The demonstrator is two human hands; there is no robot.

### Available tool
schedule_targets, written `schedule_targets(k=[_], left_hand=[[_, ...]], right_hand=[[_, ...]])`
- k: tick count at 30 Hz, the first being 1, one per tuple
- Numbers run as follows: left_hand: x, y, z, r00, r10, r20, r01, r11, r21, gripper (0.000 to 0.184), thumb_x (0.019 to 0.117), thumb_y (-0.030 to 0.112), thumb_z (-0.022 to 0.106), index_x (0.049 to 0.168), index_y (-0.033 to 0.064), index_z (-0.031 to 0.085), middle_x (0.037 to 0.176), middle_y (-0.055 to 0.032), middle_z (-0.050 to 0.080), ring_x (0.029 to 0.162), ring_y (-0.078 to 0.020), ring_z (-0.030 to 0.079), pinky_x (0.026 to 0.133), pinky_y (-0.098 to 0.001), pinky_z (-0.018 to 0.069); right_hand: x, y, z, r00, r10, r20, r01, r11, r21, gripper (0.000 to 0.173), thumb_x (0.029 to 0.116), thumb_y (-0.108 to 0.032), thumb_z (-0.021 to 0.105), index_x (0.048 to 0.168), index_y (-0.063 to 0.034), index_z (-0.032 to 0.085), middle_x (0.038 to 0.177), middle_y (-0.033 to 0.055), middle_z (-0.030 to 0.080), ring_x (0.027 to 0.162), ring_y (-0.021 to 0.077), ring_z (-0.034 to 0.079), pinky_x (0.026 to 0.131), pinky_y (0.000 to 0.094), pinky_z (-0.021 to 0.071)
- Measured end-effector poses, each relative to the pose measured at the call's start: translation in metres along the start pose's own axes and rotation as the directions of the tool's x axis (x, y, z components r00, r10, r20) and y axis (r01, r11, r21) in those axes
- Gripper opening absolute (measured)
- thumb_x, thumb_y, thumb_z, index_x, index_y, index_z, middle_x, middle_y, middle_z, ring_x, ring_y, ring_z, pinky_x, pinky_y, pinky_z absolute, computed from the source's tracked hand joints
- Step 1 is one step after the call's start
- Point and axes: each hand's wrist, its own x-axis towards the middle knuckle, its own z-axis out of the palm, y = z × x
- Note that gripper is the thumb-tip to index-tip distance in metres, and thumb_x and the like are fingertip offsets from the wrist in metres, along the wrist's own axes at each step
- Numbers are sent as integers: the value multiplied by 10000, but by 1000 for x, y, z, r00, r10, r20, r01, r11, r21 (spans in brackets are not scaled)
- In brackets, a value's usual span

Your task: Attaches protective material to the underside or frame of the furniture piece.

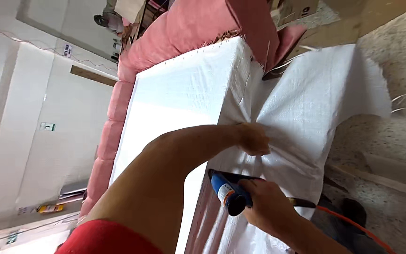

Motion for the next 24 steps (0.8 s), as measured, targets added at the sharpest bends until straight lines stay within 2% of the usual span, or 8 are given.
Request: schedule_targets(k=[3,6,8,11,15,19,21,24], left_hand=[[-1,-1,-24,969,-11,-247,4,1000,-29,477,1076,429,463,966,58,741,872,-133,716,896,-335,708,798,-582,542],[-18,-31,-82,640,-221,-736,282,958,-43,361,1028,367,596,1161,58,727,1151,-133,725,1118,-297,681,978,-488,550],[-48,-67,-143,465,-446,-765,490,849,-197,725,868,502,775,1405,54,585,1399,-167,610,1332,-338,553,1131,-525,435],[-63,-112,-183,597,-649,-471,668,728,-157,989,653,458,953,1421,-10,542,1464,-242,523,1363,-431,492,1115,-624,405],[-43,-119,-195,755,-652,70,652,758,16,232,880,64,738,1092,-28,711,1222,-239,651,1173,-452,605,953,-664,496],[-40,-140,-214,853,-521,24,516,837,-184,329,1019,245,621,1327,135,648,1322,-120,659,1193,-354,646,937,-632,532],[-31,-148,-223,856,-517,24,510,835,-207,285,975,151,622,1257,133,657,1125,-149,703,1063,-377,678,833,-633,546],[-19,-170,-201,888,-456,55,458,875,-158,369,904,99,710,1264,60,638,1175,-163,687,1054,-386,681,846,-616,556]], right_hand=[[-4,11,-36,998,-31,52,29,999,46,366,730,-312,787,1021,-98,731,790,77,718,662,258,718,540,476,579],[-21,24,-92,984,95,151,-112,988,108,369,801,-234,788,1126,-64,746,856,144,747,739,324,737,635,541,592],[-23,38,-123,964,183,192,-207,972,111,344,835,-222,765,1124,-37,740,873,176,749,765,361,738,667,574,584],[-12,68,-155,945,270,186,-294,949,117,313,856,-229,753,1088,-19,745,870,185,752,788,375,740,701,592,578],[10,123,-185,925,295,239,-339,925,171,305,844,-234,769,1063,-24,739,848,192,737,786,398,729,691,622,563],[39,160,-218,903,277,328,-352,915,195,302,852,-266,756,1059,-46,738,837,182,733,788,390,726,691,621,556],[59,167,-233,896,252,365,-337,922,190,296,855,-280,746,1062,-68,734,824,171,729,785,383,722,688,618,550],[89,172,-226,945,153,289,-213,959,189,280,801,-317,752,1000,-119,742,739,111,704,693,328,713,584,571,548]])
